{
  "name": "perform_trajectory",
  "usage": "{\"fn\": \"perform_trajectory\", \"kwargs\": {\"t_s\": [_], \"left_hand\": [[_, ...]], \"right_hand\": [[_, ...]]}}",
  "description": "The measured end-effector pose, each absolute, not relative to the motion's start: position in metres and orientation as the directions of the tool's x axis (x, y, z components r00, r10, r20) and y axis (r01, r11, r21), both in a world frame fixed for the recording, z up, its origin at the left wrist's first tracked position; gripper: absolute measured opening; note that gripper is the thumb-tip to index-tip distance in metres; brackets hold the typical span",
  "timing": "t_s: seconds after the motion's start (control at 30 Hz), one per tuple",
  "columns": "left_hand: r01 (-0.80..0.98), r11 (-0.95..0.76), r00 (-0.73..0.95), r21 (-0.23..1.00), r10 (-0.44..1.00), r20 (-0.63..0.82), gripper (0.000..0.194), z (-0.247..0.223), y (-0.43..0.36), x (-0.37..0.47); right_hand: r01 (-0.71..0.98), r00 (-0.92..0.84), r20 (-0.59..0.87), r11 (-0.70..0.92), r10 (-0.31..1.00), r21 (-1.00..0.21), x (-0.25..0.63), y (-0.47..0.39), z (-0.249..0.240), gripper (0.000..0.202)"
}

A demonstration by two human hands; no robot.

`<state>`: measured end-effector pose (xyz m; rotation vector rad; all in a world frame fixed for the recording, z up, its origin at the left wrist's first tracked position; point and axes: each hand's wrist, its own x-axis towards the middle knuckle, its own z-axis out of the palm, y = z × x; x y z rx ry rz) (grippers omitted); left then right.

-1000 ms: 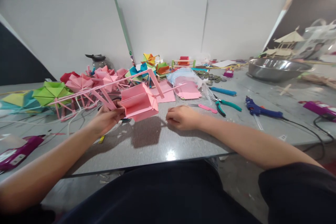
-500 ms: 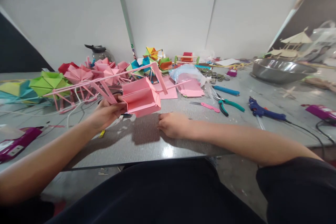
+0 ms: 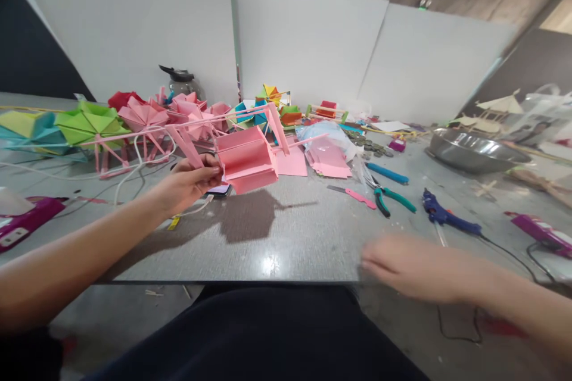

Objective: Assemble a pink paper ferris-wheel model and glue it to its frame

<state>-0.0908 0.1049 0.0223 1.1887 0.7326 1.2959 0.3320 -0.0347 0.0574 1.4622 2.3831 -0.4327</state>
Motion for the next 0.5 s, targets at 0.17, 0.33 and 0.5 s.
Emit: {"fn": "perform_trajectory", "kwargs": {"t_s": [0.17, 0.33, 0.5], "left_hand": [[-0.325, -0.151, 0.197, 0.934, 0.955, 0.222, 0.016, 0.021, 0.105, -0.088], [-0.287, -0.167, 0.209, 0.943, 0.950, 0.232, 0.017, 0.024, 0.100, -0.087], [-0.280, -0.173, 0.172, 0.944, 0.959, 0.226, 0.028, 0.028, 0.094, -0.085]], "right_hand": [[0.982, -0.184, -0.473, 0.138, 0.862, -0.129, 0.385, -0.077, 0.069, 0.027], [0.906, -0.373, -0.226, 0.301, 0.900, -0.297, 0.354, -0.043, 0.080, 0.032], [0.755, -0.388, 0.178, 0.423, 0.904, -0.502, 0.295, 0.029, 0.070, 0.029]]}}
